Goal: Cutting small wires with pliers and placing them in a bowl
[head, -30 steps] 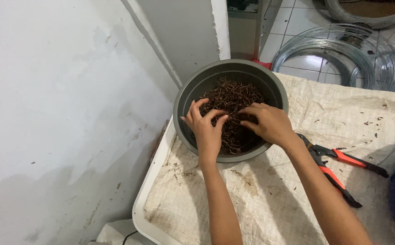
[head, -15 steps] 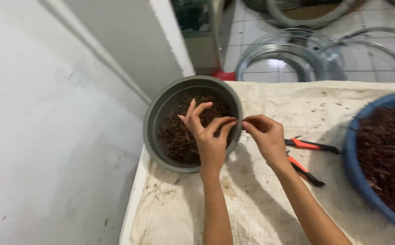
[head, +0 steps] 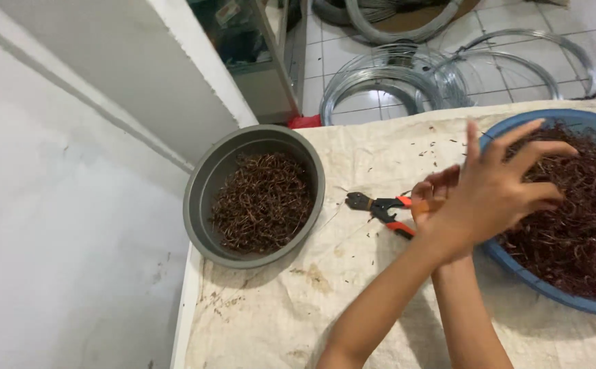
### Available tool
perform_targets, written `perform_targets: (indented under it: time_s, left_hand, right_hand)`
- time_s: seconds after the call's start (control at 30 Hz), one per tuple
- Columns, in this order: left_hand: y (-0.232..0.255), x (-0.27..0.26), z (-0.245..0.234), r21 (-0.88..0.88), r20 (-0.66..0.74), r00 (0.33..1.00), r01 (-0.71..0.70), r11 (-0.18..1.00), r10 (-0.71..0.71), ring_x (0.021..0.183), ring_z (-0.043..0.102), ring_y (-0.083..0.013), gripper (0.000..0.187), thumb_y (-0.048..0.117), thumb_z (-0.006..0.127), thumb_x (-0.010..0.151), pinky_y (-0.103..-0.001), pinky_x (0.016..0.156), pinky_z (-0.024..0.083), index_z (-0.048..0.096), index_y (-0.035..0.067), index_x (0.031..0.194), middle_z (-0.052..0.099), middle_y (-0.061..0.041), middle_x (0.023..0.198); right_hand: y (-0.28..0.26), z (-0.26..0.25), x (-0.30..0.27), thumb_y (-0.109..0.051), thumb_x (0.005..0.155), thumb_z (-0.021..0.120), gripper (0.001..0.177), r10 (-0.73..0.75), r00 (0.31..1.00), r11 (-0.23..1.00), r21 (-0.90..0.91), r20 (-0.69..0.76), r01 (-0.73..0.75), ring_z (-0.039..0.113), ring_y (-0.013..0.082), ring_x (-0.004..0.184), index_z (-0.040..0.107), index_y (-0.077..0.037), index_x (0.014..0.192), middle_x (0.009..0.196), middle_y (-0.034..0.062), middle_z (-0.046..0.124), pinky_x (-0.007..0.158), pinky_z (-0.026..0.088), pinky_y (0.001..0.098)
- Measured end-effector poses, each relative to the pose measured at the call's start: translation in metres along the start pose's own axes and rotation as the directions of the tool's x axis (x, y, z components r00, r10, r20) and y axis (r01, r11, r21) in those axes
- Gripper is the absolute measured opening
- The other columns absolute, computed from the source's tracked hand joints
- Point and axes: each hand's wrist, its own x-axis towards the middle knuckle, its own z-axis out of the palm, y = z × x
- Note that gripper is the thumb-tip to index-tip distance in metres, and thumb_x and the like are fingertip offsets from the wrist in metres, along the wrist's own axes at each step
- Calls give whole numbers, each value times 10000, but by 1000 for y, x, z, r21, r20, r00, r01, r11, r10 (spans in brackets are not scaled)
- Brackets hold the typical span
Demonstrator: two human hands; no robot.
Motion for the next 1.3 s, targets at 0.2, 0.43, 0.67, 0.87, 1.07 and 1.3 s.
perform_targets:
  time_s: [0.2,0.43,0.67,0.87,1.07,1.3]
  left_hand:
    - [-8,4,-24,23,-99,995,-25,999,27,1586,324,-338,107,241,887,866,-931,1449,106,788,202,862,463,-18,1471]
    - [-36,-61,-168,219,-85,928,372,902,-363,1496,406,-340,276,301,856,749,-643,1312,114,751,278,1003,485,-22,1472]
    - [-92,-158,-276,463,-359,569,797,388,-740,1419,264,-429,211,341,782,851,-775,1115,27,763,175,979,445,-76,1397]
    - [-115,-202,-275,351,-384,376,904,243,-843,1458,167,-463,242,324,760,892,-781,1093,-109,748,143,1052,393,-124,1417]
    - [-124,-209,-273,380,-388,384,895,234,-838,1473,139,-474,297,297,796,843,-761,1076,-200,752,147,1096,442,-168,1391]
    - [-125,-200,-272,341,-293,395,894,291,-871,1471,126,-496,267,302,803,826,-799,1066,-145,766,203,1071,393,-142,1436]
  right_hand:
    - [0,-134,75,-326,1125,470,304,140,887,983,43,440,-176,649,152,1003,747,-209,1172,1207,-104,727,811,423,299]
    - [71,-5,-7,-135,691,495,332,114,942,484,-846,316,225,558,116,846,639,-125,990,919,-13,638,729,426,246]
    - [171,63,-13,-228,971,666,245,651,638,-401,-527,411,750,658,257,967,707,-119,1187,980,68,661,862,527,378]
    - [218,83,-5,-211,925,718,290,709,677,-640,-222,200,736,695,314,1024,730,-87,1187,1079,127,723,813,586,438]
    - [237,98,-6,-177,938,695,379,710,702,-682,-308,-61,663,705,366,1085,690,-109,1311,1274,149,694,836,590,497]
    - [223,89,-4,-170,970,635,255,672,732,-636,-419,111,647,716,385,1029,703,-60,1190,1098,170,740,810,595,501]
